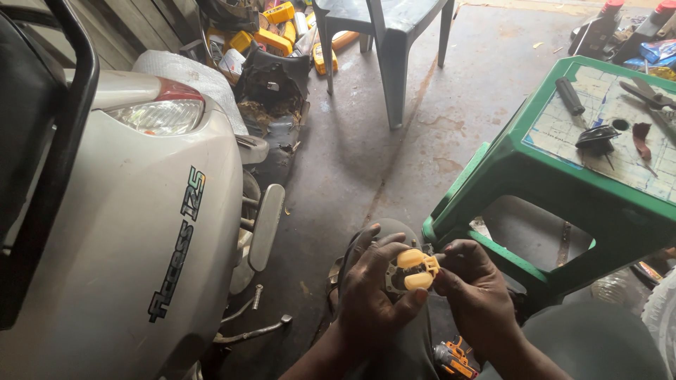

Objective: Inspecting and reassembling the float and valve components of a motorcycle carburetor.

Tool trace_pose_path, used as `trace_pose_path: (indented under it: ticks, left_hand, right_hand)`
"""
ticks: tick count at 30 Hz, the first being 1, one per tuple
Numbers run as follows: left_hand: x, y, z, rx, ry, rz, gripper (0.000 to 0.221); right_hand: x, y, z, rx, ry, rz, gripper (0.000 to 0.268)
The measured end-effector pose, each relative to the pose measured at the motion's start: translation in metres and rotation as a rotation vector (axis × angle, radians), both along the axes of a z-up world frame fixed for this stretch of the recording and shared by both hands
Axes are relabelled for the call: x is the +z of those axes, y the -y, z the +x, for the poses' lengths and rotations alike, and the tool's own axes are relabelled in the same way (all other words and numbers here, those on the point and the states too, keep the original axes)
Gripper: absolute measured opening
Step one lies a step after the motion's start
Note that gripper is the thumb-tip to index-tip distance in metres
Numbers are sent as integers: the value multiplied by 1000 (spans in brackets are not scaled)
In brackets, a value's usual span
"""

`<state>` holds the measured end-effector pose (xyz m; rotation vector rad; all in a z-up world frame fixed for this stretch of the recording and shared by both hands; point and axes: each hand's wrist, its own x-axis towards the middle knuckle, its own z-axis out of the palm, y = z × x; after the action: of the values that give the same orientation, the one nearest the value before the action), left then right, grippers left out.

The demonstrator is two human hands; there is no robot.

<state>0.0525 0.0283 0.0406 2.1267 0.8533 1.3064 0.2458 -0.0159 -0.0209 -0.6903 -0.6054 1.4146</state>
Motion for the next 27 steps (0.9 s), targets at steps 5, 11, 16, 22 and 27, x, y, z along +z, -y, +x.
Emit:
trace_pose_path:
  ticks: [5, 11, 16, 22, 27]
  left_hand:
    - [-4, -1, -2, 4, 40, -15, 62]
    - [-7, -2, -4, 3, 15, -7, 62]
    - [-13, -3, -3, -10, 25, -36, 64]
    - [-9, -2, -3, -6, 53, -15, 65]
    - [-12, -2, -2, -17, 69, -26, 65]
  right_hand:
    - [-2, -1, -4, -8, 20, -23, 29]
    - [2, -2, -7, -25, 124, 0, 34]
    - [-1, -3, -6, -42, 158, -19, 35]
    - [-3, -1, -6, -71, 190, 8, 33]
    - [-5, -1, -6, -89, 216, 7, 33]
